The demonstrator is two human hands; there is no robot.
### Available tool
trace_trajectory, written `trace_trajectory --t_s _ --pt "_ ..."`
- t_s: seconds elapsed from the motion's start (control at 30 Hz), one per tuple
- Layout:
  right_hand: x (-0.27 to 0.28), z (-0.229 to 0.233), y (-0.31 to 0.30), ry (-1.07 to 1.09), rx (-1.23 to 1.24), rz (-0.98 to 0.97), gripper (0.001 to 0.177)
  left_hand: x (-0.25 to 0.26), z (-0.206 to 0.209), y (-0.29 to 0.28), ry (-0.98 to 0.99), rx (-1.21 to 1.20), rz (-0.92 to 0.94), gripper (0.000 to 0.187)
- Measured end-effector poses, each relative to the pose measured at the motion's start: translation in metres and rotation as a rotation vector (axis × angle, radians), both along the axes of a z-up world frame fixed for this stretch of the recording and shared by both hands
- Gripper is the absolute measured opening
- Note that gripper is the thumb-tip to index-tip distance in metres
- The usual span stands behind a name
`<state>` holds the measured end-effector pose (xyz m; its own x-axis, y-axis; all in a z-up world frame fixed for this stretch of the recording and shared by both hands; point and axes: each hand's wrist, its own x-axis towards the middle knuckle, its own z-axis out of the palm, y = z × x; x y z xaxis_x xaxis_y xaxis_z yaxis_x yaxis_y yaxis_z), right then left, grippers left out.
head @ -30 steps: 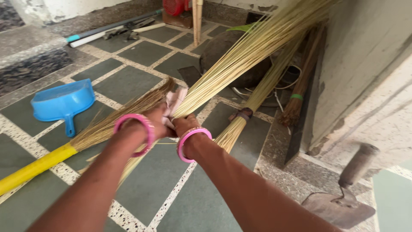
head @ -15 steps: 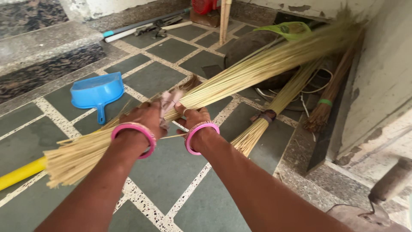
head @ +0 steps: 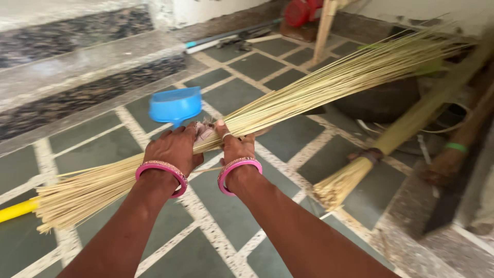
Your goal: The person bundles together long grass stalks and secures them with a strip of cloth and a thin cord to construct a hand broom.
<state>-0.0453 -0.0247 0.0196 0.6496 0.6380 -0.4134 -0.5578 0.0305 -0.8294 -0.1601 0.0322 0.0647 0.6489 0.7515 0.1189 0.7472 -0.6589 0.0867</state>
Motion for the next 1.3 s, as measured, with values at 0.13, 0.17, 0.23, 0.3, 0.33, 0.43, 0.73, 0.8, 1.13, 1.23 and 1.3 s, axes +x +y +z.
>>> trace_trajectory --t_s 0.13,0.17,0.23,0.3,0.33,0.43,0.73,0.8,1.13,1.23,1.3 --pt "-0.044 0.006 0.017 0.068 0.022 0.048 0.079 -0.037 0.010 0.000 0.124 -0.034 0.128 0.071" --pt "-0.055 0.006 0.022 0.085 0.018 0.055 0.081 -0.043 0.014 0.000 0.147 -0.013 0.136 0.074" --pt "-0.079 0.003 0.033 0.116 0.011 0.068 0.084 -0.055 0.019 -0.001 0.175 -0.009 0.165 0.073" --pt "-0.107 -0.005 0.039 0.070 0.100 0.083 0.075 -0.071 0.022 -0.002 0.183 -0.042 0.215 0.064" --pt "-0.124 -0.008 0.041 0.049 0.147 0.094 0.071 -0.084 0.023 -0.002 0.205 -0.063 0.236 0.060" --pt "-0.189 -0.008 0.046 0.083 0.304 0.081 0.068 -0.135 0.030 -0.002 0.269 -0.111 0.317 0.051" --pt "-0.330 0.014 0.041 0.181 0.358 0.250 0.086 -0.278 0.038 -0.002 0.279 -0.156 0.491 0.040" --pt "-0.347 0.013 0.034 0.033 0.283 0.335 0.083 -0.304 0.030 -0.004 0.252 -0.177 0.486 0.045" --pt "-0.436 -0.015 0.016 -0.208 0.365 0.663 0.070 -0.411 0.011 -0.063 0.063 -0.103 0.726 0.038" --pt "-0.447 -0.025 0.018 -0.192 0.589 0.800 0.054 -0.428 0.006 -0.091 0.048 -0.060 0.798 0.040" --pt "-0.451 -0.020 0.011 -0.172 0.299 0.944 0.044 -0.439 0.005 -0.107 0.079 -0.028 0.822 0.047"
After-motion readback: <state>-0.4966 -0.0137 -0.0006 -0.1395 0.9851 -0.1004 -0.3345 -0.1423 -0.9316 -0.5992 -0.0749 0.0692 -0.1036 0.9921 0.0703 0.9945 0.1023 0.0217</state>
